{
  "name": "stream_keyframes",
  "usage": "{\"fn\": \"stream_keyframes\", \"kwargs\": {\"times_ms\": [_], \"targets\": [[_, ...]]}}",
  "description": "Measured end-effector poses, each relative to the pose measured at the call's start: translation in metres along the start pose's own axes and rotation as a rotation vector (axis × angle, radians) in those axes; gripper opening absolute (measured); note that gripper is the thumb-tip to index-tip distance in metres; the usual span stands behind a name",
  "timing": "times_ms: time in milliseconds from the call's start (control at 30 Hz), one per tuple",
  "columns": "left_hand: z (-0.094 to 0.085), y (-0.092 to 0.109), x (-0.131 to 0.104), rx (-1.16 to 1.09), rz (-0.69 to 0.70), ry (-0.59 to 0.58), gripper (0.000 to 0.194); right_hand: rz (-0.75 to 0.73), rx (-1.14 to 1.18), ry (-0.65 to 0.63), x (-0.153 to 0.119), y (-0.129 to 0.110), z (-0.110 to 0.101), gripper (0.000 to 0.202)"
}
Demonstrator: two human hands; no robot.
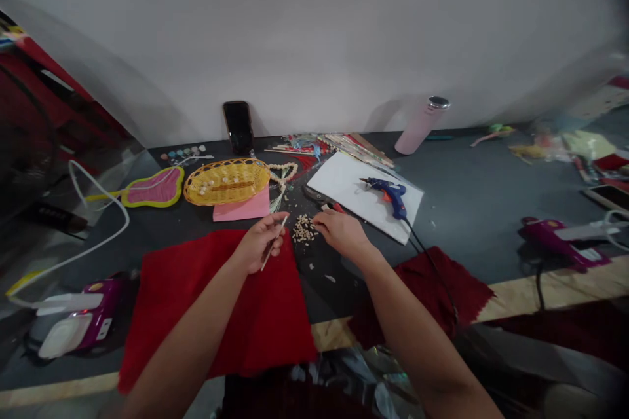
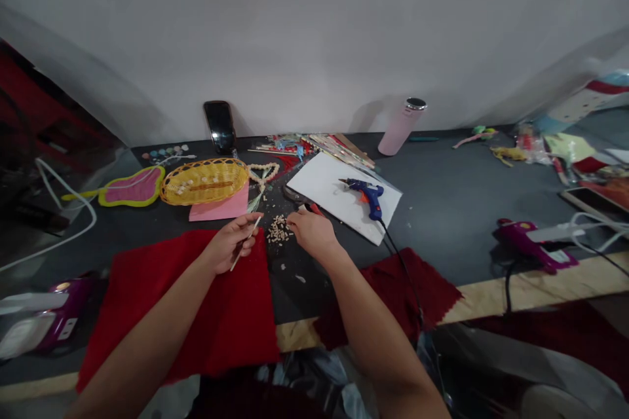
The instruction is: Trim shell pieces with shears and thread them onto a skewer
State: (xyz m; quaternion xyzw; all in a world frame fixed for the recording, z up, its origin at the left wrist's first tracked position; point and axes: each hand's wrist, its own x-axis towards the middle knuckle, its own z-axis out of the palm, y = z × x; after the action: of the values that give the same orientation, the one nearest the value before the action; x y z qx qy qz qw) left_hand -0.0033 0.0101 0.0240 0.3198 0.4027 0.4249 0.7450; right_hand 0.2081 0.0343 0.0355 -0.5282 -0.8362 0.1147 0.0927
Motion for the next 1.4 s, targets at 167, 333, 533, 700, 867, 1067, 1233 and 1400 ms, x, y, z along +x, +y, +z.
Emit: {"fn": "stream_keyframes", "kwargs": {"times_ms": [167, 333, 533, 700, 867, 1067, 1233, 1400], "targets": [[0.0, 0.0, 0.001, 0.005, -0.009, 0.001, 0.038, 0.019, -0.003, -0.021, 0.001, -0.001, 0.0, 0.026], [0.001, 0.0, 0.0, 0.03, -0.01, 0.004, 0.038, 0.015, -0.059, -0.017, 0.002, -0.004, 0.001, 0.027], [0.004, 0.002, -0.003, 0.033, -0.021, 0.013, 0.037, 0.015, -0.098, -0.003, 0.002, -0.007, 0.002, 0.024], [0.004, 0.002, -0.003, 0.025, -0.03, 0.002, 0.042, 0.022, -0.074, -0.009, 0.001, -0.01, 0.001, 0.023], [0.002, -0.001, -0.001, 0.056, -0.019, 0.003, 0.041, 0.025, -0.072, 0.028, 0.003, -0.013, 0.003, 0.021], [0.004, -0.004, -0.001, 0.028, 0.007, -0.003, 0.042, -0.047, 0.574, 0.193, 0.006, -0.022, 0.009, 0.015], [0.013, -0.005, -0.005, -0.011, 0.024, -0.009, 0.034, 0.029, 0.992, 0.18, 0.007, -0.031, 0.024, 0.019], [0.016, -0.006, -0.007, -0.007, 0.007, -0.01, 0.032, -0.042, 0.787, 0.222, 0.005, -0.03, 0.023, 0.015]]}}
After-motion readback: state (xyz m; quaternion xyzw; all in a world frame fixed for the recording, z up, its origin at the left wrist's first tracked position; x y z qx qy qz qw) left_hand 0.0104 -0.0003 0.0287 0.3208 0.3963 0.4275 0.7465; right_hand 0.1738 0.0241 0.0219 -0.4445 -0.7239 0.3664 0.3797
